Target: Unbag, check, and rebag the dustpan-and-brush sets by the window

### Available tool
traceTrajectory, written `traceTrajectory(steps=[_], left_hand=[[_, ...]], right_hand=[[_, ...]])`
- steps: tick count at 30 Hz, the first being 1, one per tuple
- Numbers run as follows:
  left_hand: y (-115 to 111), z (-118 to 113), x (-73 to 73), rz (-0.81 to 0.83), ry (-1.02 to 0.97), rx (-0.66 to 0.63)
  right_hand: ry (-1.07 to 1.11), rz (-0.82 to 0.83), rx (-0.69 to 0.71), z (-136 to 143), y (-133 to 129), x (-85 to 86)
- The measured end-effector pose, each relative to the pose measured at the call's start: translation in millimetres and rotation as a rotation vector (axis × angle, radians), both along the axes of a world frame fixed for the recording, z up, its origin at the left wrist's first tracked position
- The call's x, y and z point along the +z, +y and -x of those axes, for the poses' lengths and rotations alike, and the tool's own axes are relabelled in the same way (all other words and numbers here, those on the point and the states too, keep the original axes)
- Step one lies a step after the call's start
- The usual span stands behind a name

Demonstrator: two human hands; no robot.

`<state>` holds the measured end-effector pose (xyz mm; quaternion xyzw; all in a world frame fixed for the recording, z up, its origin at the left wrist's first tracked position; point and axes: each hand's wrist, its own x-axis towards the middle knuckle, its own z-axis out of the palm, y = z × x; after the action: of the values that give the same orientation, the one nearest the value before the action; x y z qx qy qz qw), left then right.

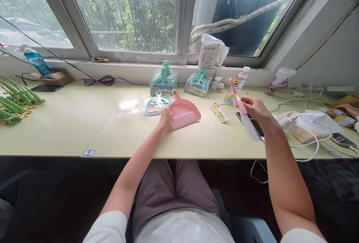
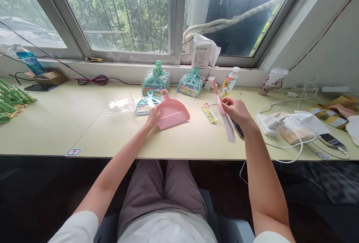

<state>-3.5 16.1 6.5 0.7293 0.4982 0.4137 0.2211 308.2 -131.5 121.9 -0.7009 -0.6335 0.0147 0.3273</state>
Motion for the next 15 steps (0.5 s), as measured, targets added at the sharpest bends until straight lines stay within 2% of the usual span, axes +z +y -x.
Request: traceTrajectory(steps=[1,3,7,10,15], left_hand=[[-2,-2,0.9,0.005,0.036,-0.051],[-7,-9,1.6,0.028,0.123,-0.139],[-16,-13,-1.8,0.038,0.246,-0.181],[-14,-3,-5.2,0.07,0.254,-0.142],[-9,4,-6.0,0.041,0.246,-0.047]], right_hand=[[-0.069,0.093,-0.033,-4,-2,1.4],[-0.215,0.235,-0.14,1,-1,-8.0],[-0.38,0.458,-0.225,28,17,-52.8],[-0.394,0.487,-0.25,35,29,-76.5],[-0.379,0.473,-0.251,28,34,-84.0]])
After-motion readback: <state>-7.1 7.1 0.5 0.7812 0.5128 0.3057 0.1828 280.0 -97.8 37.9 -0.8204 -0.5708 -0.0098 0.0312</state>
